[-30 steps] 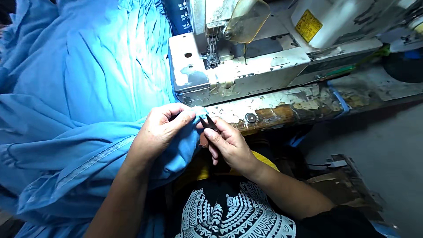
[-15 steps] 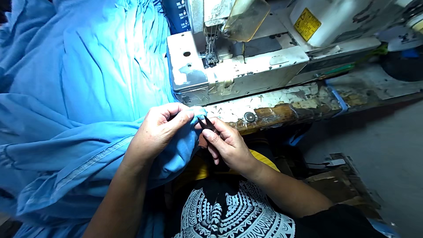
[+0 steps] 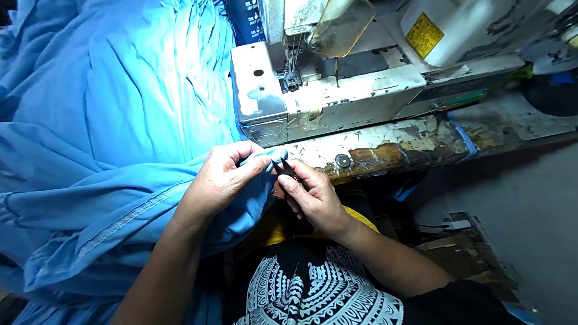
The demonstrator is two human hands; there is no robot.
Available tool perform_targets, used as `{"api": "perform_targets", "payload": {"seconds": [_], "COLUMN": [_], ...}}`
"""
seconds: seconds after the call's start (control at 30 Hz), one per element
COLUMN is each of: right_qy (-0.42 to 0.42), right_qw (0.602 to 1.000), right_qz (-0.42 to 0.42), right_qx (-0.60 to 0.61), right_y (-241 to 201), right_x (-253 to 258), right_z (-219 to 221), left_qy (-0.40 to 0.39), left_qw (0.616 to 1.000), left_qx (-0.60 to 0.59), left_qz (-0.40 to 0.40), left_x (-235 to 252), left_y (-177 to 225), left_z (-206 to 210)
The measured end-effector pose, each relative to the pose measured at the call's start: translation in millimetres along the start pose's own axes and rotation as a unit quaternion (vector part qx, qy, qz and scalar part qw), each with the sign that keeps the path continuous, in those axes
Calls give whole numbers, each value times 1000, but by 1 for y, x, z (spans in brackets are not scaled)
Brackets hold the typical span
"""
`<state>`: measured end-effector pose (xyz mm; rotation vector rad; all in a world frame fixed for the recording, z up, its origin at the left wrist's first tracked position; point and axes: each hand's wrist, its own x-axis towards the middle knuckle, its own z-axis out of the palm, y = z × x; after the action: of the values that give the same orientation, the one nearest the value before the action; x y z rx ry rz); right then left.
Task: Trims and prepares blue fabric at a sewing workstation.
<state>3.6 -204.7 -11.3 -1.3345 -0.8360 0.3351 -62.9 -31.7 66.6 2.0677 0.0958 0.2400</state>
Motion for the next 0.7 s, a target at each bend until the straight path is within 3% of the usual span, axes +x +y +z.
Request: {"api": "perform_targets", "payload": {"seconds": [0.07,0.17,0.23,0.3,0.37,0.43,0.53,0.6,0.7], "right_qy": [3,-27,-52,-87,-137,-131,-62,-33,-6], "right_qw": [999,975,961,946,928,941,989,998,999], "right_qz": [-39,-219,-272,-312,-346,-313,-134,-43,-3], "right_qx": [0,11,13,4,2,7,24,30,42], "right_y": [0,4,8,-3,-27,-27,0,5,5], "right_x": [-1,-6,-9,-13,-22,-20,-14,-13,-11], "right_z": [2,-4,-12,-14,-12,-9,-6,-2,1], "left_qy": [-7,-51,-73,-44,17,30,15,4,2], "left_qw": [1000,996,994,996,988,991,1000,999,999], "left_qx": [-2,-60,-57,28,149,133,8,-27,-30], "left_qz": [5,30,60,77,36,9,-21,-39,-23], "left_x": [-1,-4,-6,-4,1,1,0,-2,-3], "left_y": [-2,2,3,-4,-21,-23,-10,-7,-7], "left_z": [-1,-6,-6,-1,6,6,1,0,-1]}}
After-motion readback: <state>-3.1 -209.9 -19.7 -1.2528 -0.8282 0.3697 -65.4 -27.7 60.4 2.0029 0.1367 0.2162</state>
